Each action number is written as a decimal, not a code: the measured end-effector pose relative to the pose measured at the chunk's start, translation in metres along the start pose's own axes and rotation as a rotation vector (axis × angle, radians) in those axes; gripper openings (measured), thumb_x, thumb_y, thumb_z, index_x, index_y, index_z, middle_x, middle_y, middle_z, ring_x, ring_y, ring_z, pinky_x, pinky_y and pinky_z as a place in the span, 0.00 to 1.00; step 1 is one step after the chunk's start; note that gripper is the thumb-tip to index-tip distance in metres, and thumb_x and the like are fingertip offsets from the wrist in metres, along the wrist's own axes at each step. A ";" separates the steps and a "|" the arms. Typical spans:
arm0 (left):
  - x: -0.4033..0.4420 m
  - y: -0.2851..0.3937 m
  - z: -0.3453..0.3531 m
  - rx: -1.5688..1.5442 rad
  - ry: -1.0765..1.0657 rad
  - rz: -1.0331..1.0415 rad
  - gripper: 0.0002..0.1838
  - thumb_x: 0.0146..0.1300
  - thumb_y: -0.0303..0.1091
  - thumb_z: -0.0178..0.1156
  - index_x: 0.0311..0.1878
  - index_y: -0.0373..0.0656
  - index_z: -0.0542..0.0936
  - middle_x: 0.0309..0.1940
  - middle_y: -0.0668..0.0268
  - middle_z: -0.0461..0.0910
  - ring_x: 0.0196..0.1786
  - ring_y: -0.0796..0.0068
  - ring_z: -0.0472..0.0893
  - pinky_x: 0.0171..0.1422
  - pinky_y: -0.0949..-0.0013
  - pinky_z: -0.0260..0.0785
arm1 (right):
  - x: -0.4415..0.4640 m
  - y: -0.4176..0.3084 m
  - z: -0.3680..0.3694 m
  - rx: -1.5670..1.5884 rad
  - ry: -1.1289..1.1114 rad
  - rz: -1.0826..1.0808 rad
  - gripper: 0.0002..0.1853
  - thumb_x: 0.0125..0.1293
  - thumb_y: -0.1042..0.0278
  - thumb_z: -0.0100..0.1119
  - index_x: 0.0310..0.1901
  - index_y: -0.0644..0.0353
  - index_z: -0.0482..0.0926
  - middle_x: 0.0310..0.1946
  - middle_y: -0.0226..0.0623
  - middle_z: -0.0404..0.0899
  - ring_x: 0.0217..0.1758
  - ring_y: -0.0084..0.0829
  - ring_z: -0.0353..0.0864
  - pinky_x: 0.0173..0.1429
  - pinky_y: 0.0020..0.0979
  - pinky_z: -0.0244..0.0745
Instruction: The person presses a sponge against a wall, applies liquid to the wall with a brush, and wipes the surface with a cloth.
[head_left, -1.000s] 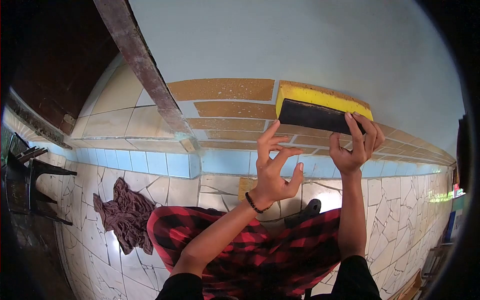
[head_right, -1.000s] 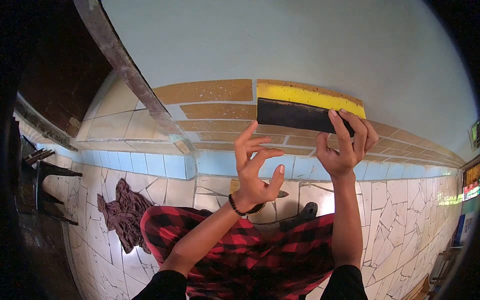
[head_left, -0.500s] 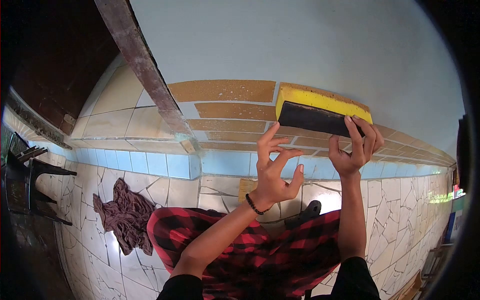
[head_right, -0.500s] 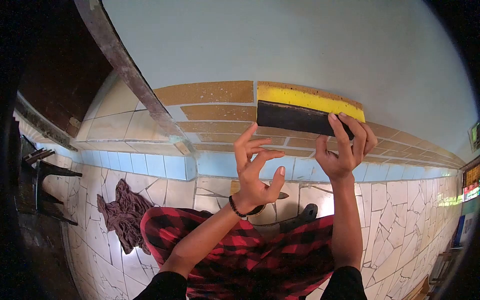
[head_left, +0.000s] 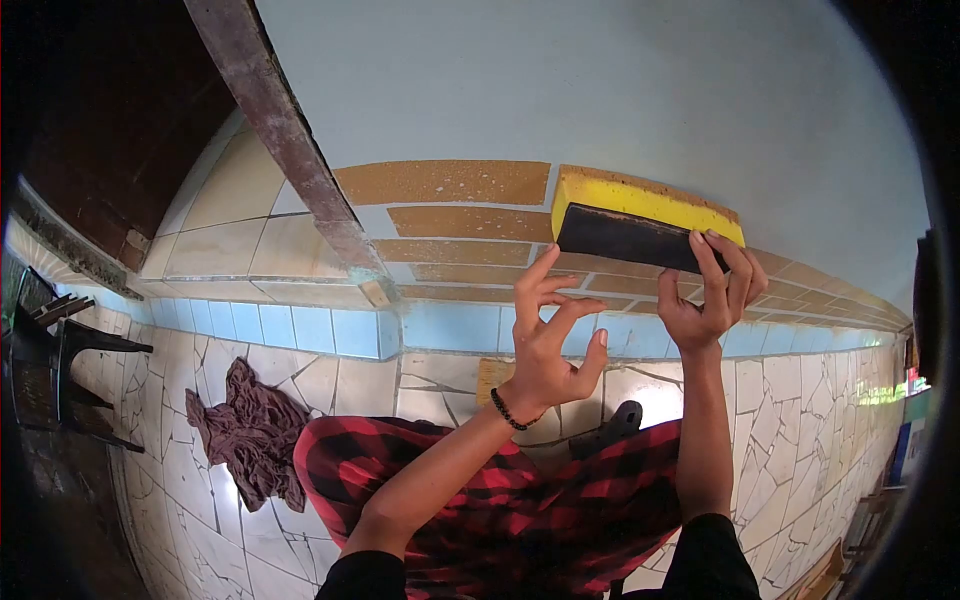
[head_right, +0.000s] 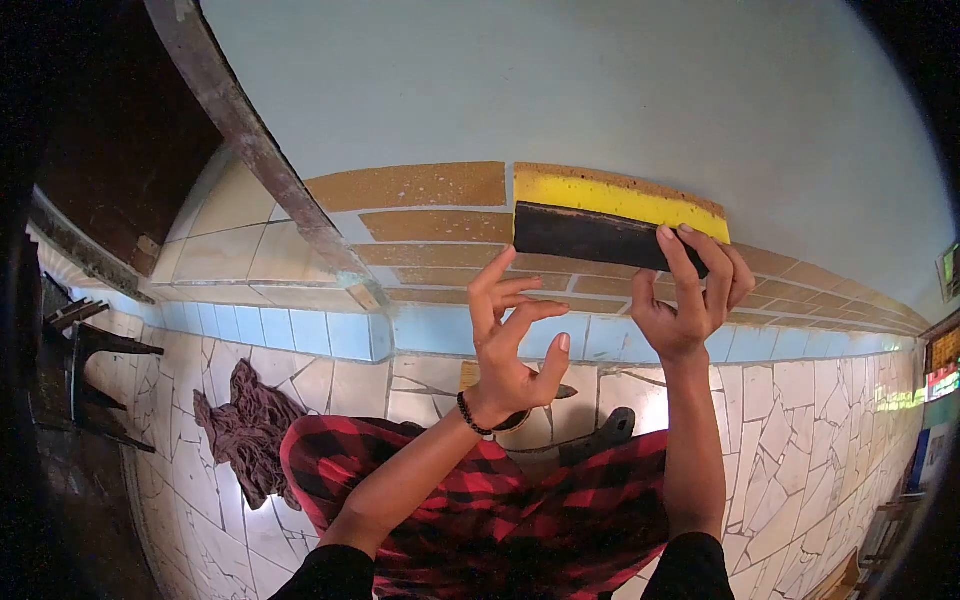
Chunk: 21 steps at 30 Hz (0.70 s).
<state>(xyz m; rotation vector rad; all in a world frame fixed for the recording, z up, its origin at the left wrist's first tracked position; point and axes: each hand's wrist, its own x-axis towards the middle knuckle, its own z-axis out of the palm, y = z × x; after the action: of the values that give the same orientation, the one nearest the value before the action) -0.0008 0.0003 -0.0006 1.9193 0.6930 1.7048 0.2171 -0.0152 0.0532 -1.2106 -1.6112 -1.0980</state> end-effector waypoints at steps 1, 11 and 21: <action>0.000 0.000 0.000 -0.003 0.001 -0.005 0.11 0.58 0.32 0.68 0.42 0.38 0.90 0.78 0.42 0.63 0.61 0.52 0.82 0.62 0.55 0.76 | 0.000 0.000 0.000 -0.002 0.000 -0.001 0.32 0.45 0.79 0.71 0.58 0.51 0.89 0.57 0.31 0.86 0.64 0.36 0.78 0.70 0.42 0.66; 0.000 -0.002 0.001 0.015 0.001 0.012 0.11 0.58 0.32 0.68 0.43 0.38 0.89 0.78 0.42 0.63 0.62 0.53 0.81 0.61 0.56 0.77 | 0.001 -0.001 0.001 0.001 0.002 0.006 0.32 0.45 0.80 0.71 0.58 0.51 0.88 0.57 0.30 0.86 0.63 0.36 0.78 0.71 0.42 0.66; 0.000 -0.002 0.002 0.011 0.005 0.015 0.12 0.58 0.31 0.69 0.44 0.38 0.89 0.77 0.41 0.63 0.62 0.53 0.81 0.60 0.58 0.78 | -0.001 -0.001 0.002 0.023 0.007 0.044 0.31 0.44 0.80 0.70 0.55 0.47 0.91 0.55 0.28 0.86 0.63 0.35 0.75 0.68 0.40 0.66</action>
<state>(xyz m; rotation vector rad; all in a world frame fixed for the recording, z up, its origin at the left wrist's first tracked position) 0.0008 0.0018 -0.0025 1.9332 0.6925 1.7188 0.2164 -0.0140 0.0517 -1.2199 -1.5813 -1.0519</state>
